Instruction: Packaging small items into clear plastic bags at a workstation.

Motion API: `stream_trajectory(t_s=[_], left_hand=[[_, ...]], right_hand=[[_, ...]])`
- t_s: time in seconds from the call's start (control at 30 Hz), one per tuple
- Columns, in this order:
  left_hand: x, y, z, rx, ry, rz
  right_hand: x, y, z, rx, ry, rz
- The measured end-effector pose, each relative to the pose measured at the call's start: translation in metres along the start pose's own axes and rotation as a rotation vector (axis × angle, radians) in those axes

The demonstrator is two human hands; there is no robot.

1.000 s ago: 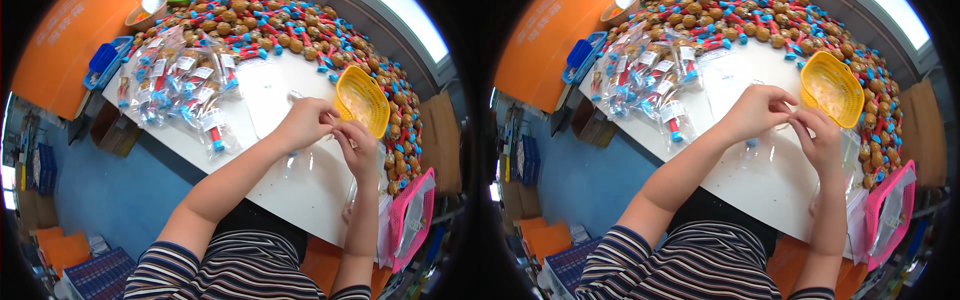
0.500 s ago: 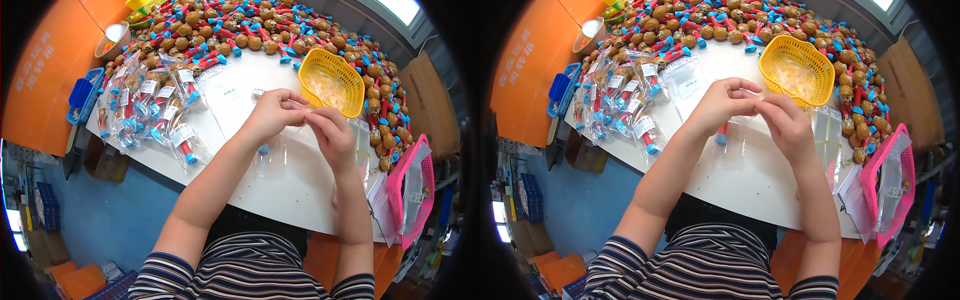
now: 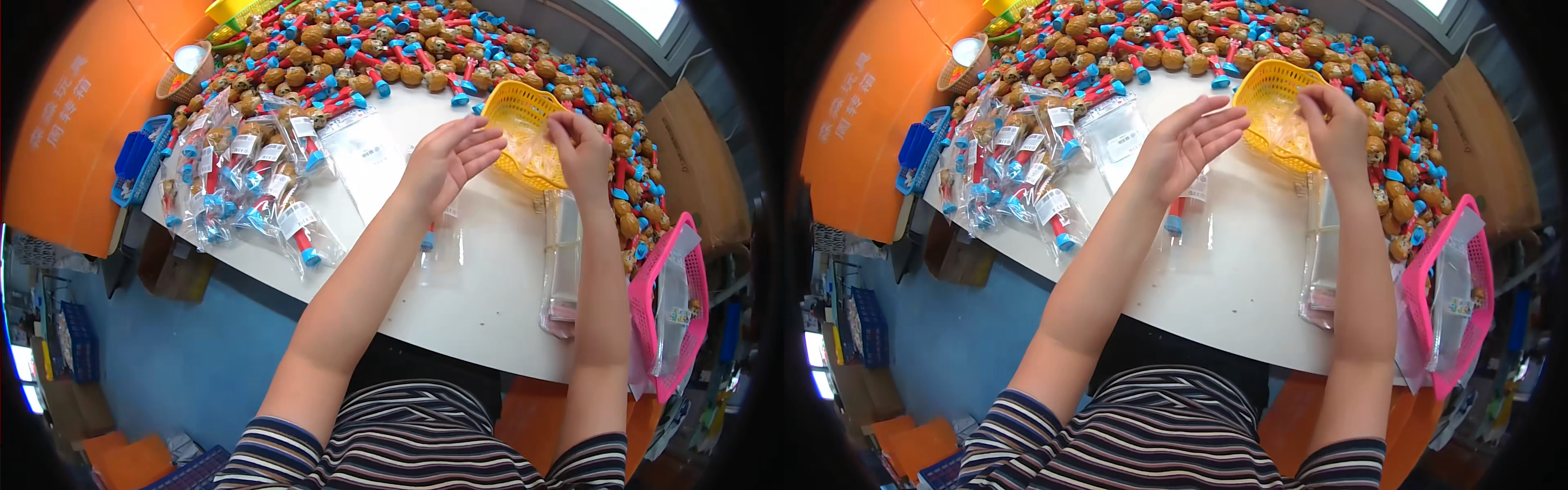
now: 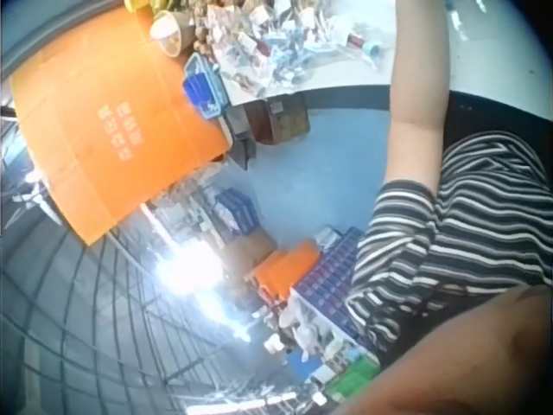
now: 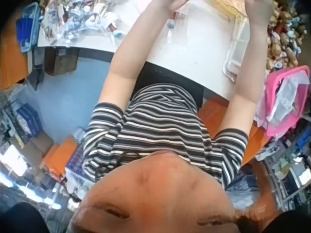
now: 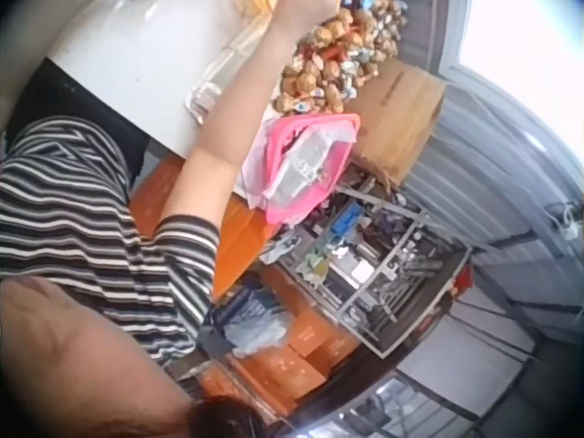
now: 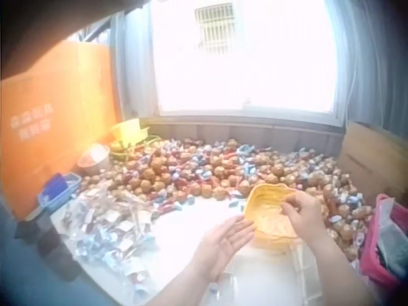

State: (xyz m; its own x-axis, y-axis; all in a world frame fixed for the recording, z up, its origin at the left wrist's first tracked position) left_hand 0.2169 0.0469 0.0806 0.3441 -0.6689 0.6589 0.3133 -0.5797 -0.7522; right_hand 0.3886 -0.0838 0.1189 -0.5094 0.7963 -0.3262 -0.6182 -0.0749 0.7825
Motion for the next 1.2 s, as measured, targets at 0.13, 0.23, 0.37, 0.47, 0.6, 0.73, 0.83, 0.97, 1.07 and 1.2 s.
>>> stream_trajectory(t_s=[0.13, 0.23, 0.37, 0.47, 0.6, 0.73, 0.83, 0.97, 1.07, 1.2], left_hand=[[0.014, -0.014, -0.004, 0.121, -0.057, 0.481], [-0.004, -0.022, -0.039, 0.119, -0.067, 0.746], [-0.043, -0.029, -0.109, 0.095, -0.226, 0.948], [-0.053, -0.023, -0.144, 0.23, -0.279, 1.239], [-0.05, -0.008, -0.17, 0.402, -0.06, 1.647], [-0.055, 0.016, -0.166, 0.655, 0.073, 1.851], [-0.057, 0.022, -0.167, 0.733, 0.031, 1.868], [-0.06, 0.026, -0.156, 0.801, 0.018, 1.869], [-0.067, 0.029, -0.154, 0.824, 0.067, 1.871], [-0.073, 0.028, -0.156, 0.714, 0.067, 1.827]], right_hand=[[-0.022, -0.049, 0.034, -0.085, -0.06, -0.239], [-0.021, -0.096, 0.017, -0.228, 0.562, -0.72], [-0.028, -0.03, 0.038, 0.055, 0.074, -0.554], [-0.043, -0.02, 0.018, 0.037, 0.102, -0.708], [0.003, 0.035, -0.067, -0.104, 0.291, -0.329], [0.039, 0.037, -0.149, -0.383, 0.634, -0.286], [0.051, 0.054, -0.164, -0.396, 0.567, -0.236], [0.06, 0.055, -0.165, -0.493, 0.563, -0.225], [0.061, 0.05, -0.165, -0.53, 0.598, -0.222], [0.058, 0.031, -0.166, -0.301, 0.575, -0.086]])
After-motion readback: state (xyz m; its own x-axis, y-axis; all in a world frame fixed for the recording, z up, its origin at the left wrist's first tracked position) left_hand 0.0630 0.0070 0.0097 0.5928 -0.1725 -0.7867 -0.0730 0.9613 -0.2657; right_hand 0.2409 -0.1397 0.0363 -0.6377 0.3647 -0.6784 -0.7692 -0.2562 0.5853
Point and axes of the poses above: each hand's wrist, its own z-axis towards the middle knuckle, its own x-axis out of the palm, y = z × x, the point moved 3 cm from there along z, towards the middle knuckle, and after that the axes turned 14 degrees about z, right-handed, at the moved point
